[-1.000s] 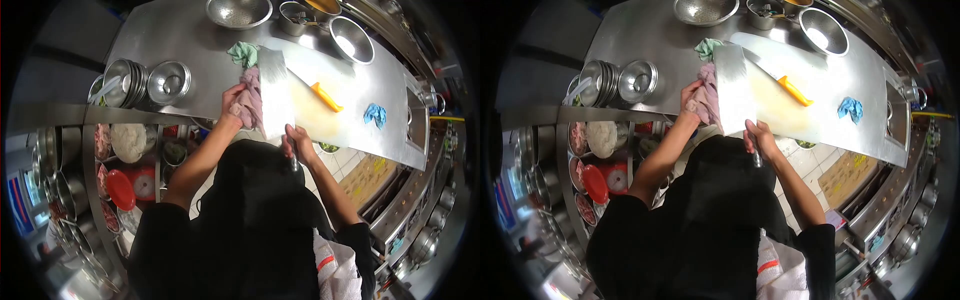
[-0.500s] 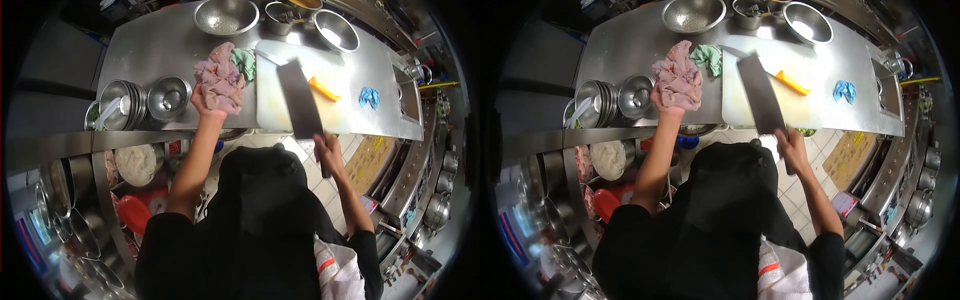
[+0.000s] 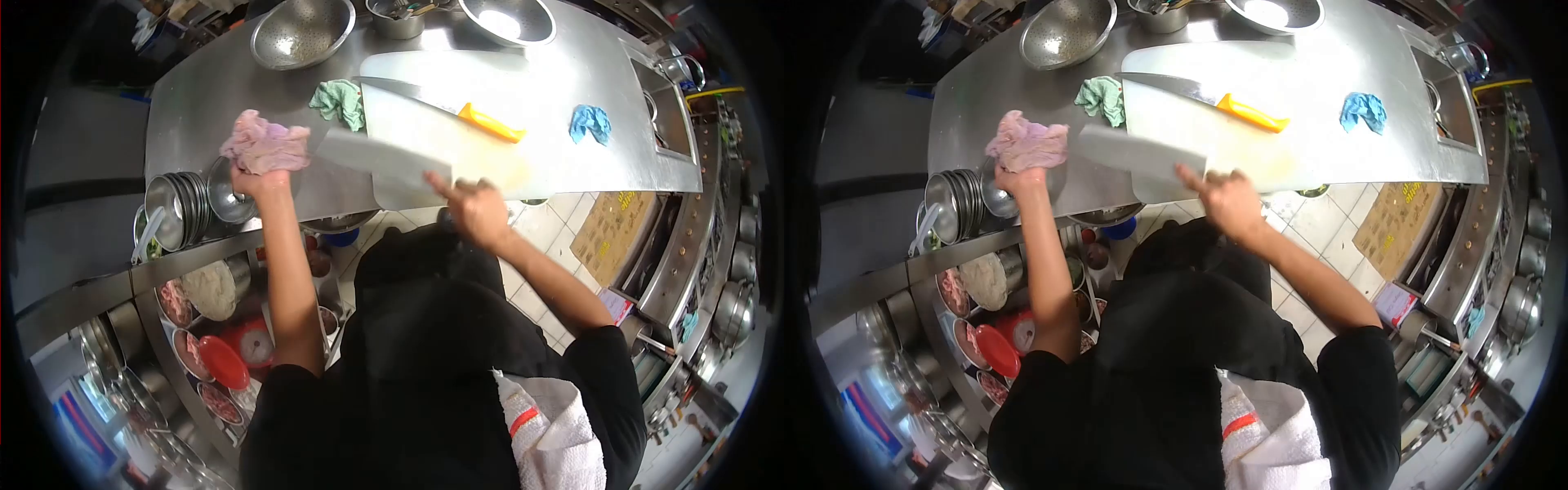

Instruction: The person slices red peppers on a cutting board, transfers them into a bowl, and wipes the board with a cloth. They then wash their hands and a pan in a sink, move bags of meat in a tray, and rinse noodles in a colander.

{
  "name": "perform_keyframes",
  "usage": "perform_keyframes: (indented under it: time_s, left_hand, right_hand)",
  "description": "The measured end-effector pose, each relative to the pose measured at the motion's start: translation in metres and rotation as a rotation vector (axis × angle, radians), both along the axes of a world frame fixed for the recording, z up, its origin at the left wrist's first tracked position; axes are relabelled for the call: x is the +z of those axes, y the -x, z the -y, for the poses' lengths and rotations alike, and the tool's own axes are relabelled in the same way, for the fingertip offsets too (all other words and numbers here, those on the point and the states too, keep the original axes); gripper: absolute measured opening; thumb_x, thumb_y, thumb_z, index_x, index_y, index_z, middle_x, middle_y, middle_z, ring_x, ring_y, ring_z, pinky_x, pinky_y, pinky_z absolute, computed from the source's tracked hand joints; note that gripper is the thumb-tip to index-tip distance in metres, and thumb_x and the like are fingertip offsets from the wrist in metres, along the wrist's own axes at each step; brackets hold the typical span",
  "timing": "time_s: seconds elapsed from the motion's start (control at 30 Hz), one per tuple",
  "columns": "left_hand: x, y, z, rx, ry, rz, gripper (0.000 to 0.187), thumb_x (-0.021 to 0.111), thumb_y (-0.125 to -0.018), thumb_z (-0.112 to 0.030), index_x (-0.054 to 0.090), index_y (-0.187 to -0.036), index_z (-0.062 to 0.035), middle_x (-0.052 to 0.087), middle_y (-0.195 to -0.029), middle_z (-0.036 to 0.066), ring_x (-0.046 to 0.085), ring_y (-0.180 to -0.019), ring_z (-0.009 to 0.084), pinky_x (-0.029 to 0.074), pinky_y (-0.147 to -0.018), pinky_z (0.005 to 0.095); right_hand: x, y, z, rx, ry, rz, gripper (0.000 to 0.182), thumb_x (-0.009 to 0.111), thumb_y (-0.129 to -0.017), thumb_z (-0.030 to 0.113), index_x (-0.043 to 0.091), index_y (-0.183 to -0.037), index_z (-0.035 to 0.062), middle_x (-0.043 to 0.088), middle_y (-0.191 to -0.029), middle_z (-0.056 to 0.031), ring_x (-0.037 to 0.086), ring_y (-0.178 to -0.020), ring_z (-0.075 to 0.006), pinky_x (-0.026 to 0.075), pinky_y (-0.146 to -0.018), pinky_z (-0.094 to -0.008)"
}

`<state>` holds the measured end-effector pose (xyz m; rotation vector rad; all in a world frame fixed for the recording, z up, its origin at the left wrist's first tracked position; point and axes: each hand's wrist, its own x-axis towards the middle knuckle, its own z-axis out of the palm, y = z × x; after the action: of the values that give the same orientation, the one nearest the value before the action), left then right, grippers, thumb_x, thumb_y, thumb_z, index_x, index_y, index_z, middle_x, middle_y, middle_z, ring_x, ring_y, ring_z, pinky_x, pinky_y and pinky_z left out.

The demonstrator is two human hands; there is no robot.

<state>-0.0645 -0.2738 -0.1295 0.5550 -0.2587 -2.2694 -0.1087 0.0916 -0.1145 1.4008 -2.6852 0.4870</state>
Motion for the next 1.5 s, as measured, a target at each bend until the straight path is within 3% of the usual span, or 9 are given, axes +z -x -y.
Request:
perform_keyframes:
  time_s: [0.37,0.63,0.77,0.83,0.97,1.07,1.33,1.4,1.5]
  left_hand:
    - [-0.017,0.002,-0.051,0.063,0.235,0.371,0.045,0.032,-0.088,-0.028,0.051,-0.120,-0.0017,0.057,-0.119,0.015,0.056,-0.110,0.0315,0.045,-0.094,0.0454]
    - [-0.043,0.053,-0.051,-0.012,0.699,0.612,0.034,0.041,-0.086,-0.007,0.055,-0.115,0.0016,0.059,-0.114,0.014,0.057,-0.106,0.0284,0.045,-0.093,0.0376]
    - [-0.049,0.099,-0.044,-0.049,1.818,0.953,0.030,0.050,-0.085,-0.010,0.063,-0.111,-0.0019,0.052,-0.121,0.019,0.051,-0.114,0.0326,0.039,-0.098,0.0389]
    - [-0.117,0.112,-0.018,-0.545,2.049,1.165,0.056,0.054,-0.086,-0.017,0.040,-0.140,-0.0087,0.034,-0.142,0.022,0.036,-0.129,0.0367,0.028,-0.108,0.0399]
    - [-0.087,0.117,-0.029,-0.853,1.851,1.170,0.066,0.056,-0.087,-0.023,0.028,-0.146,-0.0117,0.021,-0.149,0.025,0.021,-0.139,0.0362,0.020,-0.112,0.0388]
    - [-0.080,0.082,-0.046,-0.661,1.931,1.283,0.068,0.058,-0.087,-0.021,0.026,-0.145,-0.0072,0.021,-0.150,0.023,0.024,-0.139,0.0334,0.020,-0.112,0.0395]
    - [0.015,-0.023,-0.308,-0.268,1.395,0.960,0.065,0.049,-0.086,-0.006,0.020,-0.144,0.0004,0.041,-0.137,0.021,0.039,-0.129,0.0276,0.029,-0.107,0.0378]
    - [0.011,-0.015,-0.365,-0.224,1.321,1.014,0.063,0.048,-0.087,-0.005,0.020,-0.143,0.0006,0.046,-0.131,0.020,0.044,-0.124,0.0268,0.033,-0.104,0.0370]
    - [-0.001,0.010,-0.451,-0.260,1.111,0.929,0.063,0.047,-0.088,-0.002,0.019,-0.143,0.0000,0.052,-0.121,0.019,0.051,-0.114,0.0252,0.037,-0.100,0.0353]
  right_hand:
    - [-0.065,0.125,0.004,-0.153,-0.061,-0.377,0.042,0.054,-0.082,0.014,0.053,-0.123,0.0232,0.040,-0.130,-0.0138,0.051,-0.107,-0.0290,0.042,-0.082,-0.0428]
    - [-0.073,0.289,-0.044,0.272,-0.010,-0.063,0.029,0.050,-0.086,0.021,0.060,-0.113,0.0215,0.045,-0.130,-0.0091,0.049,-0.112,-0.0273,0.038,-0.094,-0.0450]
    - [-0.081,0.298,-0.037,0.192,-0.011,0.032,0.025,0.051,-0.085,0.019,0.065,-0.106,0.0178,0.046,-0.131,-0.0107,0.043,-0.124,-0.0287,0.032,-0.105,-0.0476]
    - [-0.060,0.276,-0.057,0.099,0.069,-0.225,0.025,0.054,-0.081,0.013,0.066,-0.104,0.0167,0.047,-0.131,-0.0110,0.044,-0.124,-0.0288,0.032,-0.104,-0.0503]
    - [-0.036,0.248,-0.169,-0.776,0.375,0.157,0.039,0.060,-0.083,0.025,0.060,-0.118,0.0097,0.035,-0.139,-0.0284,0.032,-0.131,-0.0401,0.027,-0.103,-0.0551]
    - [-0.104,0.251,-0.234,-1.080,0.151,0.058,0.063,0.063,-0.082,0.036,0.044,-0.135,0.0080,0.030,-0.141,-0.0302,0.027,-0.132,-0.0458,0.021,-0.106,-0.0582]
    - [-0.144,0.473,-0.229,-0.675,0.110,-0.077,0.055,0.057,-0.083,0.015,0.041,-0.135,0.0098,0.035,-0.137,-0.0265,0.036,-0.125,-0.0408,0.032,-0.101,-0.0504]
    - [-0.119,0.443,-0.194,-0.378,0.065,0.115,0.050,0.052,-0.079,0.003,0.047,-0.128,0.0083,0.043,-0.127,-0.0257,0.045,-0.113,-0.0385,0.038,-0.094,-0.0485]
    - [-0.143,0.318,-0.187,-0.018,0.283,0.262,0.044,0.047,-0.086,0.013,0.048,-0.129,0.0056,0.033,-0.144,-0.0242,0.033,-0.133,-0.0395,0.026,-0.111,-0.0474]
